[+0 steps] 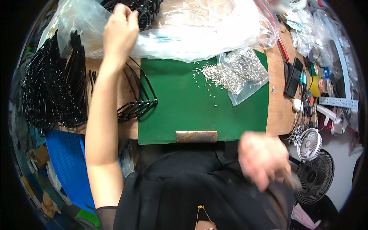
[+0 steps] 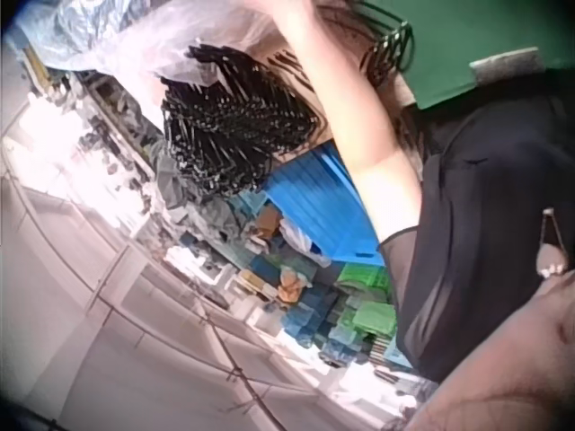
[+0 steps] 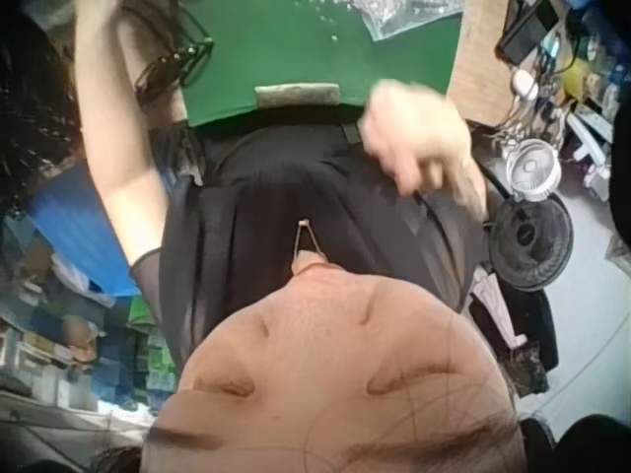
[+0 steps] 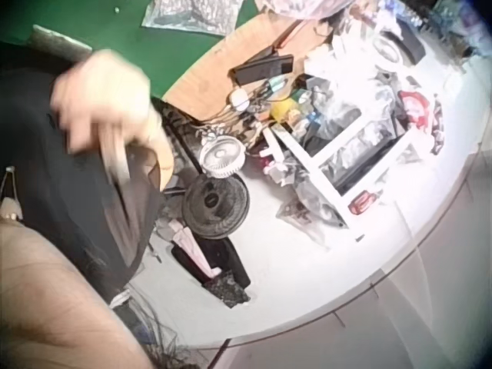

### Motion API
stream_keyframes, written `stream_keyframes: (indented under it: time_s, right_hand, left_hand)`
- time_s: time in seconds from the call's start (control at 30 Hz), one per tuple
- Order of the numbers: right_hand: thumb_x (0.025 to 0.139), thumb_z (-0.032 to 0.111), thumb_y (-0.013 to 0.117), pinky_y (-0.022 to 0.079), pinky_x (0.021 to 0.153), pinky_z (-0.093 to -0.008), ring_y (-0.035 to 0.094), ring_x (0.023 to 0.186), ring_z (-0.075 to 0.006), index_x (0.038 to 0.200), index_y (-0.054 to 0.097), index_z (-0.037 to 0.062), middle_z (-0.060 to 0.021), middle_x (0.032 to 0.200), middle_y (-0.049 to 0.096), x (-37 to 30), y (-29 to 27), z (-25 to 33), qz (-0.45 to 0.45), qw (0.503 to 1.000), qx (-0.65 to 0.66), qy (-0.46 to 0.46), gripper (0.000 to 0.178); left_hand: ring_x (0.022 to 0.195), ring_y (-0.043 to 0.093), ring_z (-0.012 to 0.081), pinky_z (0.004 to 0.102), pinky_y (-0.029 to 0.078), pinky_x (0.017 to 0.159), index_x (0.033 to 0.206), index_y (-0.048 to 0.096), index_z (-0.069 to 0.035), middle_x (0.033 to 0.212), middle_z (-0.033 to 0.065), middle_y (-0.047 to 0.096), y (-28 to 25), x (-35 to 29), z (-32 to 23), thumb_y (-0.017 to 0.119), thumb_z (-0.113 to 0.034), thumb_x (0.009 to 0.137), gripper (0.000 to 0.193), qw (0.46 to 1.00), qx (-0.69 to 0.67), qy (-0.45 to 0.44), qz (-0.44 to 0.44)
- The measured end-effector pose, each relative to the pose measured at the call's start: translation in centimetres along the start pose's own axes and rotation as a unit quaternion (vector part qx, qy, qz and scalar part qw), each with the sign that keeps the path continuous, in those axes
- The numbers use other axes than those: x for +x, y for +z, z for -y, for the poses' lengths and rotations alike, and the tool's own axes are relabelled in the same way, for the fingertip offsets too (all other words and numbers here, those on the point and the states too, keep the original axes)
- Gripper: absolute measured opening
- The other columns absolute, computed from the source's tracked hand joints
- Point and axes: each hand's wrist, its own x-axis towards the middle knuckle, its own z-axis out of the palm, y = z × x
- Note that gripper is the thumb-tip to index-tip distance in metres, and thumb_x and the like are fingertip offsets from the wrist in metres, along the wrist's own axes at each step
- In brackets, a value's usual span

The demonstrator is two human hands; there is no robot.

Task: The person repeatedly picks up black eyeglass frames from a plastic bag, uses pliers to adjust the frame arms, and places the frames back into the bag. This cycle is performed multiple times on different frames.

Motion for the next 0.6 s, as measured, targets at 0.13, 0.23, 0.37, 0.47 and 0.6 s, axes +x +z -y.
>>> stream_keyframes:
  time_s: [0.13,0.23,0.37,0.47,0.6]
  right_hand:
    - [0.07,0.004,0.056,0.048,0.07,-0.0339,0.058,0.079,-0.0308,0.102,0.051,0.0023,-0.0127,0.099,0.053,-1.4,-1.6,-7.3,-0.025,0.887,-0.413,0.206,0.032]
    - [0.07,0.008,0.059,0.048,0.066,-0.0364,0.058,0.077,-0.0296,0.107,0.048,-0.0008,-0.0144,0.105,0.051,0.9,-1.5,-10.4,0.015,0.844,-0.506,0.176,0.039]
    - [0.072,0.011,0.058,0.046,0.06,-0.0358,0.058,0.071,-0.0267,0.109,0.046,-0.0036,-0.0156,0.109,0.049,0.7,-0.4,-11.1,0.059,0.784,-0.574,0.231,0.042]
    - [0.072,0.01,0.058,0.047,0.06,-0.0369,0.058,0.071,-0.028,0.108,0.046,-0.0034,-0.0159,0.108,0.048,-2.6,-0.1,-8.1,0.051,0.807,-0.526,0.262,0.041]
    - [0.071,0.007,0.059,0.048,0.066,-0.0391,0.057,0.074,-0.0334,0.108,0.046,-0.0018,-0.0171,0.106,0.048,-2.7,-1.4,-5.8,-0.024,0.835,-0.47,0.286,0.04]
  left_hand:
    - [0.088,0.057,0.0387,0.0433,0.044,0.076,0.09,0.05,0.006,0.088,0.0235,0.06,0.3,2.0,0.5,0.046,-0.04,0.087,0.046,0.985,0.165,-0.039,0.029]
    - [0.088,0.057,0.0416,0.0455,0.044,0.077,0.091,0.051,0.009,0.091,0.0275,0.059,3.2,1.0,0.4,0.049,-0.044,0.084,0.054,0.979,0.204,0.009,0.03]
    - [0.079,0.059,0.04,0.0445,0.048,0.07,0.087,0.055,0.003,0.082,0.0222,0.061,3.6,0.5,1.8,0.051,-0.029,0.085,0.033,0.969,0.244,0.01,0.04]
    - [0.071,0.06,0.0352,0.0392,0.048,0.064,0.083,0.058,0.0,0.077,0.0175,0.062,1.8,-1.0,0.5,0.054,-0.032,0.084,0.032,0.987,0.144,0.068,-0.015]
    - [0.068,0.058,0.0123,0.0238,0.046,0.063,0.084,0.061,-0.002,0.075,0.0063,0.062,-1.7,-2.4,-3.4,0.054,-0.032,0.087,0.031,0.978,-0.206,0.02,-0.002]
